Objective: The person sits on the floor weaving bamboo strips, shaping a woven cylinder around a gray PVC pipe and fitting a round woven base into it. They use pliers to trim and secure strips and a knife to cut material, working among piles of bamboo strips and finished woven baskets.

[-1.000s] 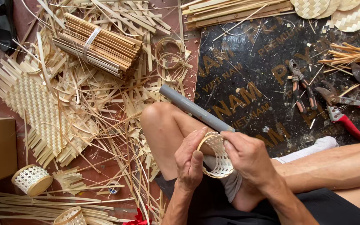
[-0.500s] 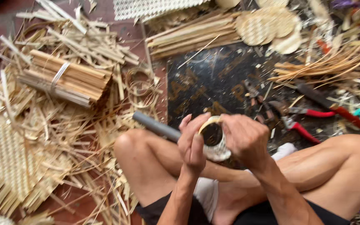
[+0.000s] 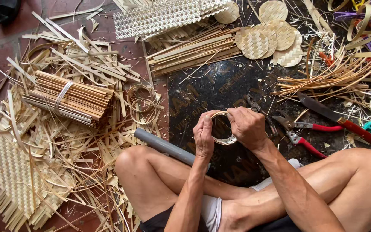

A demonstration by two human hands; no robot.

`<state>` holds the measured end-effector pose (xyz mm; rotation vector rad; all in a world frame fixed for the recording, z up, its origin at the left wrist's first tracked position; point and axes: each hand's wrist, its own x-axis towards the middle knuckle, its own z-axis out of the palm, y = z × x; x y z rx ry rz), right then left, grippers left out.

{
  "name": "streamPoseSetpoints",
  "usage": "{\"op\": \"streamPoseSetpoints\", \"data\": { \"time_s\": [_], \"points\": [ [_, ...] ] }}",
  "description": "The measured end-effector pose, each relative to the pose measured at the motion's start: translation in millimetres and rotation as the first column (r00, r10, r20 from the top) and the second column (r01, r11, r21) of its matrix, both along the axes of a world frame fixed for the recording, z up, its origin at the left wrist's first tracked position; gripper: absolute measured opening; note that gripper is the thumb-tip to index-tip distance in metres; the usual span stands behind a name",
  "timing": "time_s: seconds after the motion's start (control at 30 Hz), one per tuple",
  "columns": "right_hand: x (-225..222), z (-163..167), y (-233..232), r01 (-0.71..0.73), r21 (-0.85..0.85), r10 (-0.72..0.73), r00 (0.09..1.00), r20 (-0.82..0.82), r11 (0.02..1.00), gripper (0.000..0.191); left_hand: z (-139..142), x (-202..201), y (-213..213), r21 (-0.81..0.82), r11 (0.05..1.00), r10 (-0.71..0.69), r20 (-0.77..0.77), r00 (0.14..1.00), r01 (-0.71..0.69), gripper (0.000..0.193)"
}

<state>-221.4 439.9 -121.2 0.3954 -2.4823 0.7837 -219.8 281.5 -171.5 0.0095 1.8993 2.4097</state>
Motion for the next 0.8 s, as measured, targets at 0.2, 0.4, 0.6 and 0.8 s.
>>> {"op": "streamPoseSetpoints", "data": {
  "time_s": [0.2, 0.4, 0.6, 0.8],
  "points": [
    [1, 5, -1, 0.022, -0.078, -0.018, 0.998, 0.061, 0.997, 0.01, 9, 3, 8, 0.074, 0.997, 0.005, 0.03, 1.0, -0.007, 0.043],
    [2, -2, 2, -0.009, -0.094, 0.016, 0.997, 0.078, 0.996, 0.007, 12, 5, 3, -0.002, 0.999, -0.039, 0.038, 0.999, 0.039, 0.049],
    [3, -17, 4, -0.007, -0.499, 0.128, 0.969, 0.21, 0.867, 0.012, 10, 6, 5, 0.1, 0.995, -0.036, 0.112, 0.993, 0.024, 0.048],
    [10, -26, 4, 0.218, -0.686, 0.183, 0.868, 0.461, 0.694, 0.015, 2, 11, 6, 0.037, 0.999, 0.01, 0.081, 0.997, -0.013, 0.039]
  ]
}}
